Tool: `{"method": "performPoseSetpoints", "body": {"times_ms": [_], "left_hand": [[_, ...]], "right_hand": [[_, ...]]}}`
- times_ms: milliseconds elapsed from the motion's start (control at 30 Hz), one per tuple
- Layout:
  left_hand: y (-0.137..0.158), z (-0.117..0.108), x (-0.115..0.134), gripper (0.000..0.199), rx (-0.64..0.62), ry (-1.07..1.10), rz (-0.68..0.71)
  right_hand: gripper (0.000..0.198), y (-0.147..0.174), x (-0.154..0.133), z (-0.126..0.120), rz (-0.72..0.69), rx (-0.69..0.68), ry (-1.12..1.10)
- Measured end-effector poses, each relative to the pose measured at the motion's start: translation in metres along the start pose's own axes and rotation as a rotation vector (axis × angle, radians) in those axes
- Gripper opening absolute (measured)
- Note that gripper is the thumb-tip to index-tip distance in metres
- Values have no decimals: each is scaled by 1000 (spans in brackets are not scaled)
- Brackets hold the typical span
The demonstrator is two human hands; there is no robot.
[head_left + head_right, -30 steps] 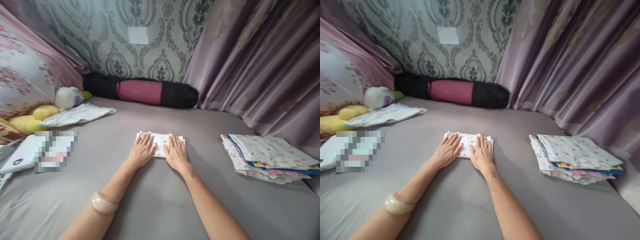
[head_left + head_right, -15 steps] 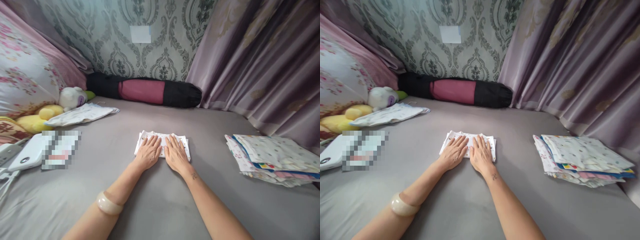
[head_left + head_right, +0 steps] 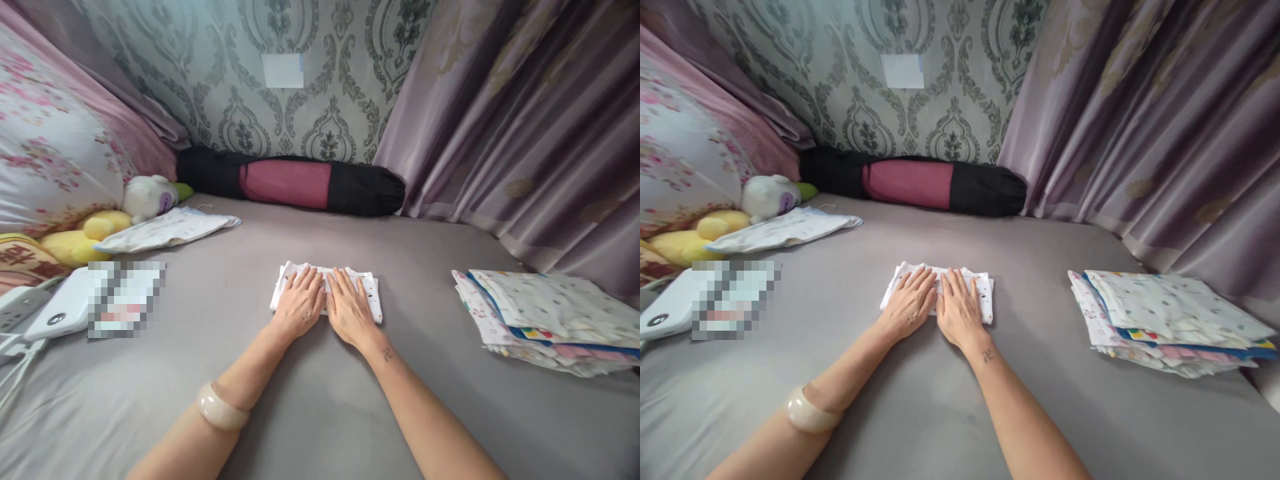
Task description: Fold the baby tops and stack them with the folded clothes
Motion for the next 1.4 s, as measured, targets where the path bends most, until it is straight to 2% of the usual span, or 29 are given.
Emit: {"method": "performPoseSetpoints", "body": {"times_ms": [267, 467, 567, 733, 967, 1200, 1300, 1400], "left_hand": [[1, 10, -5, 47, -25, -30, -46], [-1, 2, -8, 44, 17, 17, -65], [-1, -12, -20, 40, 103, 21, -147], [5, -27, -53, 33, 230, -32, -351], [9, -16, -75, 33, 173, 107, -533], [9, -12, -83, 37, 134, 189, -605], [8, -11, -87, 38, 169, 233, -624], [8, -13, -95, 35, 256, 324, -664]], "right_hand": [[53, 0, -2, 12, -36, -37, -36], [54, 0, 0, 12, -45, -77, -6], [52, -4, -5, 6, -23, -122, 11], [53, -21, -27, 0, 4, -85, 33], [57, -25, -40, 24, 13, -83, 7], [55, -22, -39, 27, 7, -37, 22], [55, -25, -41, 25, 11, -58, 35], [54, -30, -48, 25, 10, -74, 44]]}}
Point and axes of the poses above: each hand's wrist, its own y-axis away from the middle knuckle, its own z-axis out of the palm, x = y × z, the point moved 7 cm from there along -y, towards the middle knuckle, and after that the axes turned 10 degrees about x, right-handed, at the moved point
